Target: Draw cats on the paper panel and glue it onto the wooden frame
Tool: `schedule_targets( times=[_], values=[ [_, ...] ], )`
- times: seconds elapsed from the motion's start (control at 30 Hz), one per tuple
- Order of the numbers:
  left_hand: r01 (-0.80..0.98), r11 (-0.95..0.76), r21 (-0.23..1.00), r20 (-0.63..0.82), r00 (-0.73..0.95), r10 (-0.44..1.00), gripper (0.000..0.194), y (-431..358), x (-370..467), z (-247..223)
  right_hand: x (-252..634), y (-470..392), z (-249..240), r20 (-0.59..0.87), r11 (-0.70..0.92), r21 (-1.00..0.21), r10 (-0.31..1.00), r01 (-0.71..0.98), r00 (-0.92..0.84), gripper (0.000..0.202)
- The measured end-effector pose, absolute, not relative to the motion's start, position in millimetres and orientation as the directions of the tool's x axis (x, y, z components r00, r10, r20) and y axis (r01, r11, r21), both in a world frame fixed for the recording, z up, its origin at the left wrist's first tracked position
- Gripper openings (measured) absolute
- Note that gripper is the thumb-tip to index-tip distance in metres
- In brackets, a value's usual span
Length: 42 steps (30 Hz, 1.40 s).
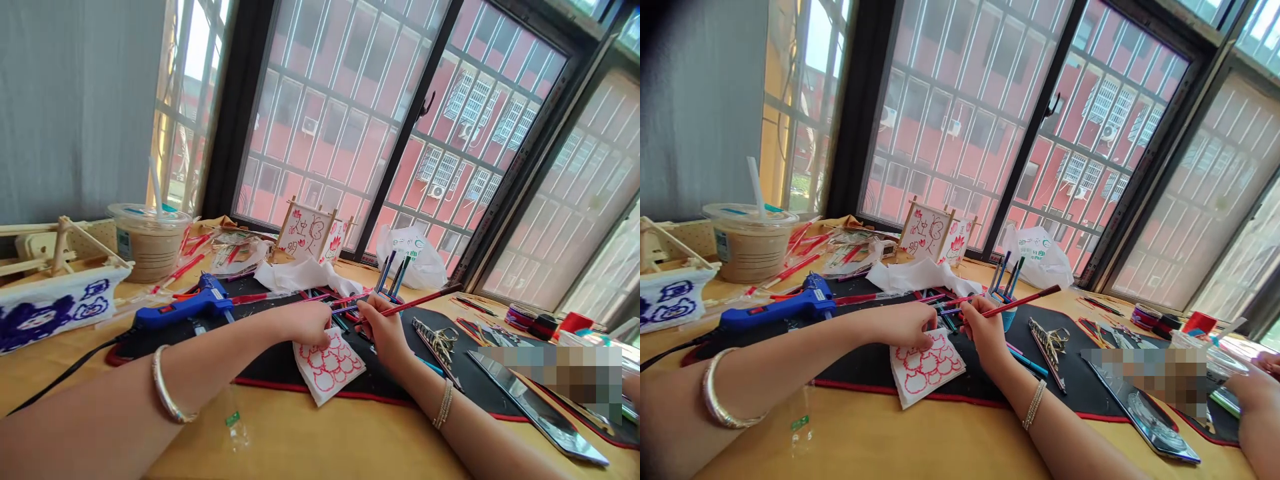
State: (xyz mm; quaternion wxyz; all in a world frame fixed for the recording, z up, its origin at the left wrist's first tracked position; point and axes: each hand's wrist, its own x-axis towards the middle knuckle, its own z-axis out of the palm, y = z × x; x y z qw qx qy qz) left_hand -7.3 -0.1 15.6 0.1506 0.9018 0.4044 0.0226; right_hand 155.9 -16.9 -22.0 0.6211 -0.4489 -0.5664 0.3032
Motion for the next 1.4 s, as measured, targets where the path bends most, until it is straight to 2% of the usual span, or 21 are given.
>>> schedule_targets(
  times=[0.1, 0.27, 0.33, 0.47, 0.53, 0.6, 0.7, 0.77, 0.8, 0.9, 0.97, 1.23, 1.4],
  values=[
    [0.715, -0.629, 0.306, -0.074, 0.676, 0.733, 0.021, -0.6, -6.7, 17.5, 158.1, -15.2, -21.6, 0.439, 0.431, -0.898, 0.868, 0.088, 0.231, 0.033],
    [0.593, -0.503, 0.629, -0.107, 0.707, 0.699, 0.023, 2.7, -10.6, 22.2, 165.8, -12.1, -18.2, 0.444, 0.474, -0.880, 0.826, -0.002, 0.346, 0.031],
    [0.631, -0.484, 0.606, -0.164, 0.694, 0.701, 0.024, 6.5, -11.6, 19.7, 167.9, -11.3, -16.8, 0.428, 0.482, -0.875, 0.816, -0.049, 0.390, 0.029],
    [0.727, -0.548, 0.414, -0.194, 0.658, 0.727, 0.022, 12.0, -12.2, 12.5, 167.3, -10.3, -16.6, 0.418, 0.472, -0.878, 0.836, -0.080, 0.355, 0.030],
    [0.725, -0.549, 0.416, -0.186, 0.659, 0.729, 0.022, 11.7, -12.6, 12.2, 165.9, -9.9, -17.2, 0.415, 0.466, -0.881, 0.846, -0.084, 0.333, 0.031],
    [0.685, -0.521, 0.510, -0.225, 0.690, 0.687, 0.023, 10.4, -13.2, 14.4, 165.0, -9.5, -17.7, 0.418, 0.467, -0.880, 0.848, -0.084, 0.327, 0.033],
    [0.566, -0.396, 0.723, -0.312, 0.779, 0.544, 0.027, 9.2, -13.7, 18.0, 165.0, -9.0, -18.1, 0.418, 0.464, -0.882, 0.849, -0.079, 0.322, 0.033],
    [0.546, -0.349, 0.762, -0.344, 0.797, 0.497, 0.029, 9.4, -13.5, 18.2, 165.4, -8.7, -18.1, 0.422, 0.465, -0.883, 0.848, -0.067, 0.322, 0.033],
    [0.580, -0.372, 0.725, -0.353, 0.777, 0.521, 0.028, 9.4, -13.2, 17.5, 165.4, -8.6, -18.1, 0.428, 0.469, -0.882, 0.845, -0.057, 0.319, 0.032],
    [0.717, -0.500, 0.487, -0.320, 0.679, 0.661, 0.025, 8.2, -11.6, 14.8, 164.6, -8.8, -18.1, 0.451, 0.480, -0.877, 0.839, -0.024, 0.306, 0.032],
    [0.749, -0.542, 0.380, -0.283, 0.652, 0.703, 0.025, 6.2, -10.4, 14.2, 163.5, -9.8, -18.2, 0.454, 0.475, -0.880, 0.844, -0.003, 0.286, 0.033],
    [0.741, -0.599, 0.305, -0.221, 0.667, 0.712, 0.019, 2.4, -13.1, 19.9, 156.2, -22.1, -17.7, 0.445, 0.436, -0.895, 0.889, 0.099, 0.107, 0.039],
    [0.753, -0.612, 0.241, -0.186, 0.655, 0.733, 0.019, 3.6, -14.1, 17.9, 148.0, -31.2, -19.0, 0.362, 0.366, -0.915, 0.930, 0.169, -0.057, 0.037]
  ],
)
